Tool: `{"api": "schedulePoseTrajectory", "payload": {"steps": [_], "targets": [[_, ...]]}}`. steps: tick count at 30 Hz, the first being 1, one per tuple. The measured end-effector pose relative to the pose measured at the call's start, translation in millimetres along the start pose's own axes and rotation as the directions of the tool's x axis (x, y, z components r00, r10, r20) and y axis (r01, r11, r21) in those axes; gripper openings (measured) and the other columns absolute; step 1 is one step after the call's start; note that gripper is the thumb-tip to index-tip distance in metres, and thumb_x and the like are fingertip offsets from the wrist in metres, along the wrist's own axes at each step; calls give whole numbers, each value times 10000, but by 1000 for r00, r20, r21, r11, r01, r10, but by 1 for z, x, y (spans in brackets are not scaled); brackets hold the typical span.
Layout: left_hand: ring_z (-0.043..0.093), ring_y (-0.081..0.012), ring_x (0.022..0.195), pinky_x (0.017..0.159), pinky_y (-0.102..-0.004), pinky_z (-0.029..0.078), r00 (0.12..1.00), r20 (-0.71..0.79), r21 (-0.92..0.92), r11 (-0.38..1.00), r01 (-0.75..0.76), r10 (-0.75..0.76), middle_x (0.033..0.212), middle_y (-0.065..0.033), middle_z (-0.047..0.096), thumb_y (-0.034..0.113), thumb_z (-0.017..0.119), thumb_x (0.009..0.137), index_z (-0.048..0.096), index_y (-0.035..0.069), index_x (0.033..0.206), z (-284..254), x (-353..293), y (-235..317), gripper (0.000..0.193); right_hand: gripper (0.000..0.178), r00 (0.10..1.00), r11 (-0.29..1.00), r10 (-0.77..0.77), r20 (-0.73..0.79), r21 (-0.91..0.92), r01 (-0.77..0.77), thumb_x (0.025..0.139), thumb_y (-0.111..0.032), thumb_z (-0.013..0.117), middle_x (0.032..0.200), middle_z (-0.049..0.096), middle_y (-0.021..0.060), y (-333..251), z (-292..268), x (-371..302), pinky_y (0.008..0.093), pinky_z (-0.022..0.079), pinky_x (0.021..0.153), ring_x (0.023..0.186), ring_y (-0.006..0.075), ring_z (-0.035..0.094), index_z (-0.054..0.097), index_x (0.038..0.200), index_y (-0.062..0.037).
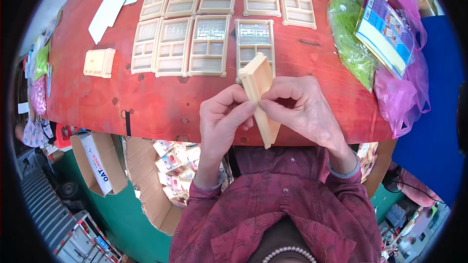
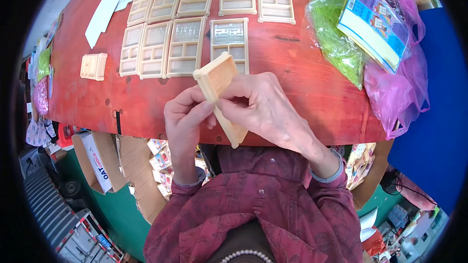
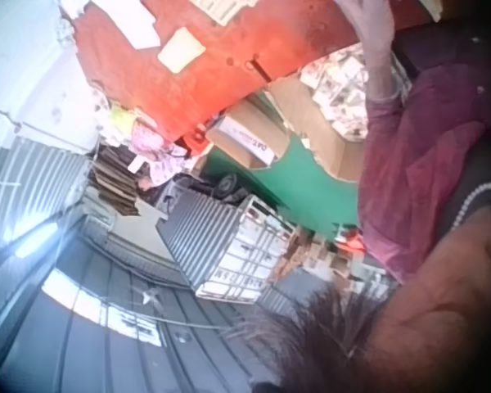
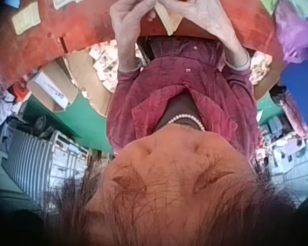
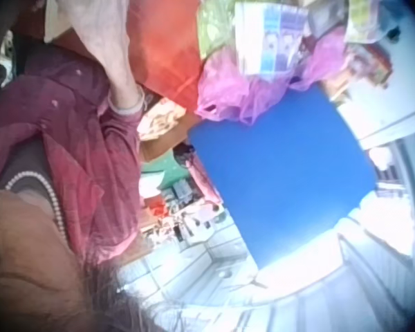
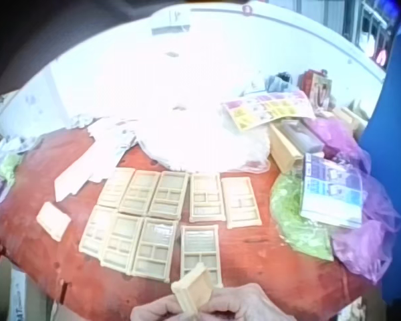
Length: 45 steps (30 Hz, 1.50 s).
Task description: Applying stickers to plastic toy parts and organizing them for packaging.
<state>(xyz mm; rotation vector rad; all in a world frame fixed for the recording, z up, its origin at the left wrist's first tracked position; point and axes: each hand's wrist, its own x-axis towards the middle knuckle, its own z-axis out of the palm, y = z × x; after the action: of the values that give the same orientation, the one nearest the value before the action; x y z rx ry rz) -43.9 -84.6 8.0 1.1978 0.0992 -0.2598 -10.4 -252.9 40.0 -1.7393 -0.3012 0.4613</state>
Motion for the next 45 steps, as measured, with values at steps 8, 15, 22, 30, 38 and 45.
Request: {"api": "schedulePoseTrajectory", "payload": {"steps": [8,15,22,30,38,45], "targets": [[508,-40,567,502,-171,404,1000,12,40,999,1,-1,683,-2,539,54,568,849,587,-17,800,7,0,-1,87,71,999,1000,25,-43,12,-25,745,1,565,592,529,21,11,-5,-6,207,408,525,581,36,482,604,754,61],[521,-80,542,476,-192,406,999,-33,58,998,10,-8,747,-64,580,54,584,815,563,-25,769,12,1,2,94,164,992,995,50,-114,86,-40,703,-76,559,536,545,110,17,-3,-6,257,425,500,530,75,514,604,720,81],[508,-82,504,445,-185,394,999,-41,9,1000,26,-26,702,-59,574,80,587,808,548,-2,744,14,3,1,111,126,996,964,89,-18,253,-82,763,-69,567,587,554,-9,23,-7,-5,186,374,478,550,18,476,642,753,32],[511,-82,508,448,-186,394,999,-1,-51,998,48,-48,698,-61,571,92,590,814,557,-7,746,16,4,2,124,156,973,891,219,68,392,-228,766,-95,573,569,553,-4,17,-13,-7,196,383,467,521,32,482,654,716,28],[522,-79,522,465,-189,405,996,27,-81,993,89,-87,710,-61,582,97,595,823,582,-25,770,15,6,0,133,154,968,857,247,54,454,-244,798,-93,579,556,543,-4,22,-14,-9,172,330,405,461,20,452,665,729,15],[524,-70,522,467,-184,407,995,52,-115,989,89,-83,706,-55,586,87,590,828,585,-19,773,13,6,-5,120,138,962,824,267,49,507,-255,795,-90,590,564,552,-5,27,-15,-13,163,334,402,453,17,451,663,733,9]]}}
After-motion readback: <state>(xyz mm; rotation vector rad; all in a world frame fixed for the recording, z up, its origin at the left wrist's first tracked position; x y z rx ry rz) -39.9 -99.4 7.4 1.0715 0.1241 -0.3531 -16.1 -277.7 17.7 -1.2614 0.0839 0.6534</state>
